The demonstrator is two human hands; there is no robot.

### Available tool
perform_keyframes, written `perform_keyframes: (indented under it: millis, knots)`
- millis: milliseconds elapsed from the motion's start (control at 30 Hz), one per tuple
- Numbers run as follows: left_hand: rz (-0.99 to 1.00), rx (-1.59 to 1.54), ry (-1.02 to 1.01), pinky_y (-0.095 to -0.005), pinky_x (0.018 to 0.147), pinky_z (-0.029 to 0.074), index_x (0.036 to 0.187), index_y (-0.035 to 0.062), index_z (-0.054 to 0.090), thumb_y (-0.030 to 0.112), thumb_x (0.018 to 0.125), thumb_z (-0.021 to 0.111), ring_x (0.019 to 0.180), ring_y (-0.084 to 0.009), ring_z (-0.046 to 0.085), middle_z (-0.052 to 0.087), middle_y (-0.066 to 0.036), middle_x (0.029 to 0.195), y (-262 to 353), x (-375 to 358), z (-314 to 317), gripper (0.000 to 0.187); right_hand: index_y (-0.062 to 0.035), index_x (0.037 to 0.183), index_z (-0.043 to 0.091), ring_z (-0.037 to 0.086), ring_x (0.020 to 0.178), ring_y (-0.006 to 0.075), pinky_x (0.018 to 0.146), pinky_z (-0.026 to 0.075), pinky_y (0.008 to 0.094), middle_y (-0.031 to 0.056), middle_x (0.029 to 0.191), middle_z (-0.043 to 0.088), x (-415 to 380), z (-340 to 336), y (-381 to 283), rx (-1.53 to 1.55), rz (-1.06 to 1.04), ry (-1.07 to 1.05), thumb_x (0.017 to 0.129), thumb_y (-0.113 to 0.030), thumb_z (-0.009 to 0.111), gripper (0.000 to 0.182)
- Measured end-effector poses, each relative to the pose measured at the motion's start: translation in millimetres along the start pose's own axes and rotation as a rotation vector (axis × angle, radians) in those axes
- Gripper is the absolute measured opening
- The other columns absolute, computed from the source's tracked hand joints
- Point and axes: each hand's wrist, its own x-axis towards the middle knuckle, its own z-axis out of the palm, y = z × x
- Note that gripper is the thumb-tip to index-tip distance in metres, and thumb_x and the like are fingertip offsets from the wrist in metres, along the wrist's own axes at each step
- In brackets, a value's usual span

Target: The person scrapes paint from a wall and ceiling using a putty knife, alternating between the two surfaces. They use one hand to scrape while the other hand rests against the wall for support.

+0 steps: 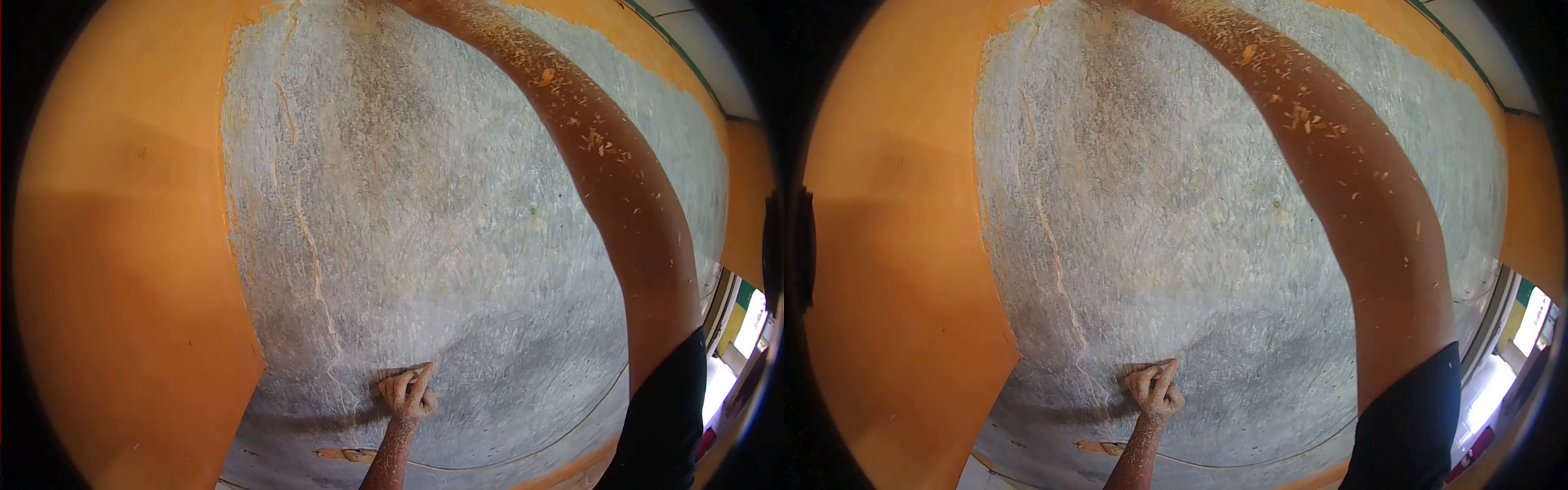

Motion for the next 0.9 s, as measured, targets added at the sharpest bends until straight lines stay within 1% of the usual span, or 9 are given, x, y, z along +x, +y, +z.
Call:
perform_keyframes:
  millis: [100,267,367,533,633,667,733,867,900]
  knots:
    - [-0.034,-0.014,-0.012,-0.039,0.071,0.035,0.11,0.0161,0.072,0.004,0.074,0.051,0.072,-0.0192,0.049,0.053,-0.001,0.086,-0.2,-2.0,-0.6,0.044,-0.0181,0.087,0.072,0.066,0.074,0.035,0.066,0.051,0.046,0.015,0.08,0.068,9.9,6.4,-12.0,-0.017,0.024,0.014,0.089,-0.037,0.054,0.026]
    - [-0.014,0.005,-0.014,-0.038,0.071,0.037,0.11,0.0165,0.072,0.003,0.073,0.054,0.073,-0.0188,0.05,0.053,-0.001,0.086,-0.5,0.8,-3.7,0.043,-0.0139,0.091,0.073,0.066,0.079,0.0356,0.07,0.051,0.0462,0.0175,0.085,0.069,-1.7,-20.3,-24.9,-0.039,0.022,-0.041,0.09,-0.038,0.054,0.031]
    - [-0.028,0.004,-0.01,-0.0376,0.072,0.037,0.11,0.017,0.073,0.002,0.074,0.055,0.074,-0.0188,0.05,0.053,-0.001,0.087,0.0,-1.6,-1.7,0.043,-0.0104,0.092,0.073,0.067,0.08,0.0358,0.072,0.052,0.0468,0.0189,0.085,0.068,4.8,-28.0,-39.0,-0.035,0.1,-0.146,0.091,-0.039,0.053,0.035]
    - [-0.035,-0.032,-0.025,-0.0376,0.073,0.038,0.11,0.0179,0.073,0.002,0.074,0.056,0.075,-0.0189,0.05,0.054,-0.002,0.088,-4.1,-5.5,-1.3,0.043,-0.0062,0.089,0.072,0.067,0.082,0.0364,0.072,0.052,0.047,0.0194,0.086,0.068,29.9,7.8,-46.6,-0.164,0.116,-0.018,0.089,-0.037,0.055,0.035]
    - [0.014,-0.013,0.026,-0.0365,0.065,0.037,0.108,0.0144,0.073,0.0,0.07,0.052,0.07,-0.0181,0.048,0.051,-0.001,0.086,-4.4,-0.5,-1.4,0.045,-0.0053,0.085,0.071,0.067,0.079,0.0359,0.069,0.053,0.0461,0.0188,0.084,0.068,36.2,-2.5,-51.4,-0.144,0.151,-0.051,0.089,-0.036,0.054,0.035]
    - [-0.009,-0.031,0.007,-0.0369,0.068,0.038,0.11,0.0156,0.072,0.001,0.071,0.054,0.072,-0.0184,0.049,0.051,-0.001,0.087,-3.3,-3.5,-1.2,0.045,-0.0051,0.084,0.071,0.068,0.078,0.0357,0.068,0.053,0.0458,0.0185,0.083,0.068,35.4,-7.2,-52.2,-0.106,0.178,-0.086,0.089,-0.035,0.054,0.035]
    - [-0.047,-0.057,-0.035,-0.0377,0.074,0.038,0.113,0.0179,0.072,0.002,0.073,0.056,0.076,-0.0188,0.051,0.053,-0.002,0.089,-4.9,-6.9,-1.8,0.046,-0.0052,0.083,0.07,0.068,0.076,0.0351,0.067,0.053,0.0458,0.018,0.08,0.067,39.3,1.7,-52.8,-0.147,0.136,-0.024,0.09,-0.036,0.053,0.036]
    - [-0.033,-0.06,-0.041,-0.0371,0.075,0.039,0.114,0.0175,0.071,0.003,0.074,0.058,0.076,-0.0187,0.051,0.053,-0.002,0.089,-5.2,-4.7,-5.4,0.045,-0.0055,0.083,0.07,0.068,0.075,0.0345,0.066,0.053,0.046,0.0179,0.079,0.067,27.3,20.5,-74.1,-0.192,0.143,0.047,0.091,-0.036,0.051,0.037]
    - [-0.029,-0.066,-0.033,-0.037,0.074,0.039,0.114,0.0174,0.071,0.003,0.074,0.058,0.075,-0.0186,0.052,0.053,-0.002,0.089,-5.5,-4.6,-5.4,0.044,-0.005,0.086,0.071,0.068,0.078,0.0354,0.068,0.053,0.0468,0.0193,0.082,0.067,25.5,16.2,-71.4,-0.166,0.187,-0.039,0.092,-0.04,0.051,0.041]
